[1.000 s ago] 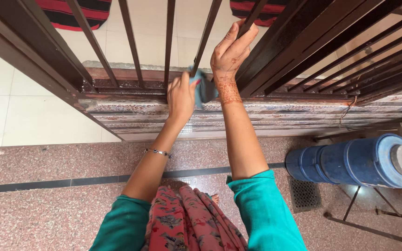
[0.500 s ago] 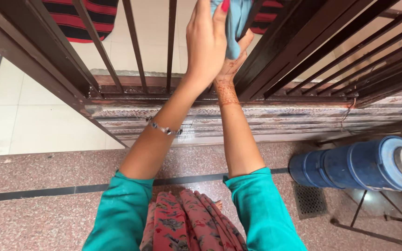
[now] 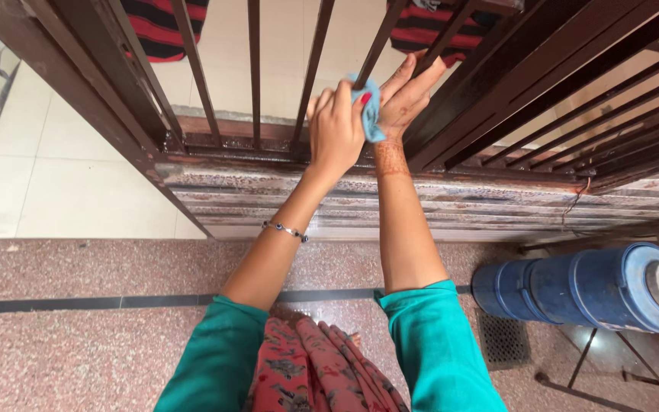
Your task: The person wipes the horizontal bars of a brown metal railing using a blue cloth. They systematically clean the surface of the bars, moving from one section to the next while holding the cloth with both hands.
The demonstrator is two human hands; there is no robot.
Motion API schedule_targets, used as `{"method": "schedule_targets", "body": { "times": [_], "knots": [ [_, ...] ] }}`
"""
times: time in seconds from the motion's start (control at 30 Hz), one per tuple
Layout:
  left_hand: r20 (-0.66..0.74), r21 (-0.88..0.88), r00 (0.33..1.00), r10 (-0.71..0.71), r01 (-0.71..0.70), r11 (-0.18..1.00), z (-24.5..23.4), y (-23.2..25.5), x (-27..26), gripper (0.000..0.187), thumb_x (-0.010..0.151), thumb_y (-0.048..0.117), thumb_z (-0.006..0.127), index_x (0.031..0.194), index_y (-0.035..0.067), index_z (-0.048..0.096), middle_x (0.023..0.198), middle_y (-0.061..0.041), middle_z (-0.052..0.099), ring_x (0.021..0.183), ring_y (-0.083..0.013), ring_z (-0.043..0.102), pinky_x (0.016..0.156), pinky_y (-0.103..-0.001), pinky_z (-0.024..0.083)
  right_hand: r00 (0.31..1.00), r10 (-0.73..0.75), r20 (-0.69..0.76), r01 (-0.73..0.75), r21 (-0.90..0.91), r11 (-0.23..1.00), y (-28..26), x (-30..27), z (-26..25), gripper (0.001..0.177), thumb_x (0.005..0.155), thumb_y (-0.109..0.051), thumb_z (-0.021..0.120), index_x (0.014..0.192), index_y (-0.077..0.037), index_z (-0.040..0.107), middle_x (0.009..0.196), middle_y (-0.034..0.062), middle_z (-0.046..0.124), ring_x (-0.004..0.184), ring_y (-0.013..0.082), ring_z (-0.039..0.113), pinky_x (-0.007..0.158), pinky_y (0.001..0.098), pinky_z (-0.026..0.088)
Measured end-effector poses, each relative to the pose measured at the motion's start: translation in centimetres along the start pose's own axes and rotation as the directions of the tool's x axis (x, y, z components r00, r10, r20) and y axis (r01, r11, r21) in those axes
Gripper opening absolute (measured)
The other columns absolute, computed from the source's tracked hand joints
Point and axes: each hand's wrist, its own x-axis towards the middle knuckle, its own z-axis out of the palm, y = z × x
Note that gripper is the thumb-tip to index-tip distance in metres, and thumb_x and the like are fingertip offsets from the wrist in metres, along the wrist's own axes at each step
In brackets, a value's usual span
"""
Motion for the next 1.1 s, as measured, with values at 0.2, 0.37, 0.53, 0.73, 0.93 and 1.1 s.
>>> {"method": "schedule_targets", "body": {
  "times": [0.2,0.37,0.53,0.73,0.93,1.1],
  "knots": [
    [0.0,0.019,1.0,-0.022,0.022,1.0,0.2,-1.3,-1.9,0.018,0.102,0.02,0.061,0.112,0.006,0.059,0.086,-0.013,0.068,0.088,-0.0331,0.064,0.085,-0.045,0.045,0.993,-0.117,0.002,0.117,0.013,0.993,-1.2,0.3,-0.4,0.017,0.112,-0.013,0.045,0.122,0.0,0.046,0.098,0.018,0.063,0.081,0.0298,0.066,0.075,0.0364,0.053],
    [0.068,0.085,0.997,-0.049,0.043,0.995,0.2,-2.9,-3.9,0.022,0.1,0.024,0.065,0.11,0.006,0.059,0.083,-0.015,0.067,0.085,-0.0359,0.065,0.084,-0.047,0.047,0.995,-0.102,0.008,0.102,0.003,0.995,-0.6,0.6,-0.3,0.017,0.113,-0.015,0.046,0.122,-0.001,0.047,0.099,0.0177,0.064,0.083,0.029,0.064,0.077,0.0365,0.053],
    [0.102,0.113,0.991,-0.08,0.069,0.991,0.9,-4.6,-6.2,0.022,0.1,0.021,0.064,0.112,0.003,0.059,0.092,-0.017,0.07,0.089,-0.0361,0.067,0.085,-0.047,0.049,0.996,-0.093,0.015,0.092,0.04,0.995,-0.4,0.6,0.1,0.02,0.113,-0.018,0.044,0.124,-0.001,0.047,0.098,0.0171,0.064,0.081,0.028,0.066,0.076,0.0368,0.054],
    [0.124,0.134,0.983,-0.133,0.116,0.984,1.2,-7.0,-9.0,0.026,0.096,0.015,0.065,0.116,0.0,0.062,0.113,-0.021,0.072,0.105,-0.039,0.067,0.095,-0.047,0.049,0.994,-0.108,0.022,0.107,0.035,0.994,-0.3,0.4,-0.2,0.022,0.114,-0.019,0.043,0.126,-0.001,0.046,0.098,0.017,0.064,0.082,0.0284,0.066,0.076,0.0368,0.053],
    [0.167,-0.002,0.954,-0.249,0.253,0.967,1.2,-9.0,-10.2,0.024,0.096,0.006,0.062,0.119,0.002,0.067,0.124,-0.018,0.07,0.114,-0.0342,0.068,0.1,-0.042,0.053,0.996,-0.086,0.028,0.084,0.06,0.995,-0.3,0.4,-0.2,0.02,0.113,-0.018,0.044,0.124,-0.001,0.047,0.097,0.0168,0.064,0.08,0.0267,0.066,0.074,0.0366,0.053],
    [0.089,-0.276,0.94,-0.329,0.341,0.899,-2.2,-7.9,-13.2,0.034,0.102,0.003,0.056,0.135,0.003,0.063,0.124,-0.017,0.073,0.111,-0.0272,0.074,0.095,-0.034,0.055,0.991,-0.137,-0.008,0.137,0.028,0.99,-0.4,0.9,0.1,0.019,0.113,-0.016,0.046,0.124,0.001,0.047,0.096,0.0167,0.06,0.082,0.0275,0.061,0.076,0.0377,0.051]
  ]
}}
